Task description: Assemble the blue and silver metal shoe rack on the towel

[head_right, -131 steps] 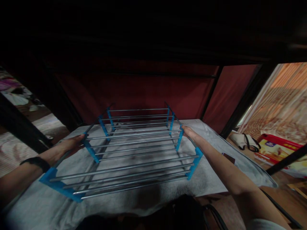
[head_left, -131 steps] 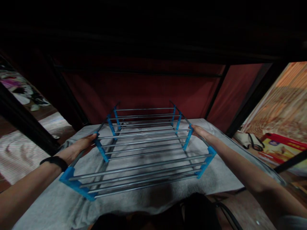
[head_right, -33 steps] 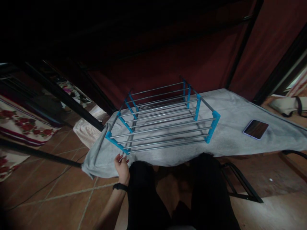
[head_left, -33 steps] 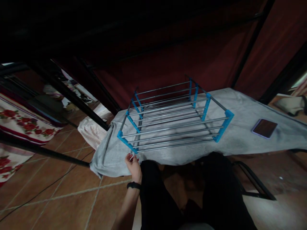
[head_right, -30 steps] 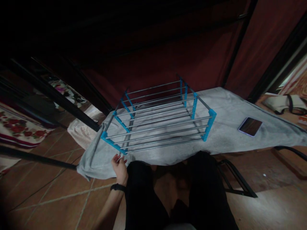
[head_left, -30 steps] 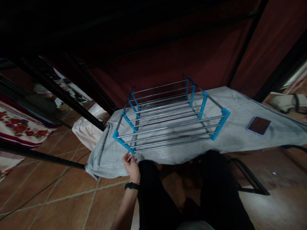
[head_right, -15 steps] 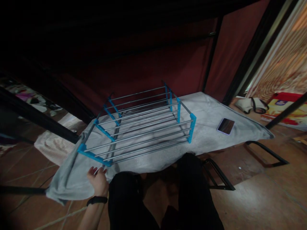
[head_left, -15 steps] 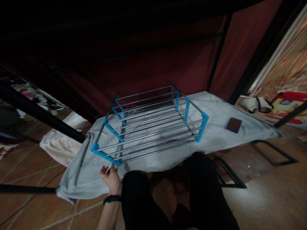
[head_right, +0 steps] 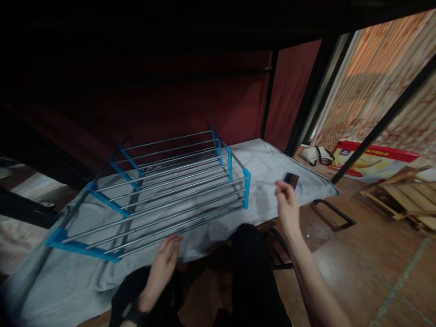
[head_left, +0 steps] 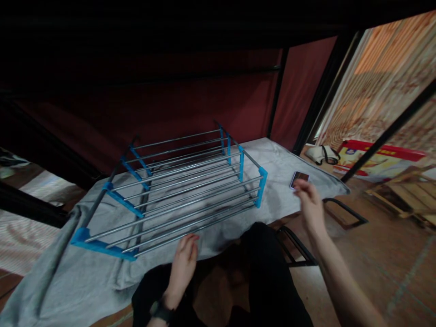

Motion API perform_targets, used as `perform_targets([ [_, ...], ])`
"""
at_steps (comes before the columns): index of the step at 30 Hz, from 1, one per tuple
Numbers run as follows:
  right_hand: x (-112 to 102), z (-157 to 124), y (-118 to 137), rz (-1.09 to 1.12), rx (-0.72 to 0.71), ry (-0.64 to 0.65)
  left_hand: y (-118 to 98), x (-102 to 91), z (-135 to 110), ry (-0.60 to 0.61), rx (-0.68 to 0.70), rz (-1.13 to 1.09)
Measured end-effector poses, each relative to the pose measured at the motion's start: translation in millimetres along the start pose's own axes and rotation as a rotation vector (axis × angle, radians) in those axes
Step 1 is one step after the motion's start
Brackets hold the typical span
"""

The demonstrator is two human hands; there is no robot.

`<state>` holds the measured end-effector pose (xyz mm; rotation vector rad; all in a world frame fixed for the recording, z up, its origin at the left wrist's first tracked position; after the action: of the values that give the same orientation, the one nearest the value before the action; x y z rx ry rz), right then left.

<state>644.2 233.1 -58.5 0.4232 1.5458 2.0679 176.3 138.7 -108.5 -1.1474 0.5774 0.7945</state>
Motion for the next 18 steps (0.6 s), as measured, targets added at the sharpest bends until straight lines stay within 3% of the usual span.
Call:
perform_targets([
  [3,48,-20,-53,0.009,0.172,0.063,-39,66.5,23,0.178,0.108,0.173],
  [4,63,-28,-72,0.039,0.262,0.057,-47,83.3,32,0.212,0.122,0.234],
  [7,100,-41,-106,0.098,0.356,0.055,-58,118.8,56,0.315,0.160,0.368],
  [12,133,-37,-119,0.331,0.414,0.111,-52,147.1,80,0.478,0.179,0.453],
  [18,144,-27,-127,0.360,0.444,0.002,-42,154.0,95,0.530,0.163,0.383],
])
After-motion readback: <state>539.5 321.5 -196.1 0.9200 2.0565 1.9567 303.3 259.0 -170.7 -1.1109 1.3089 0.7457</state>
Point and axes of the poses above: each hand's wrist, its own z-axis towards the middle knuckle, its own x-axis out of the palm, y = z × x, the point moved 8 cm from there along z, towards the middle knuckle, and after that the axes turned 1 degree about -x, right-handed, at the moved point
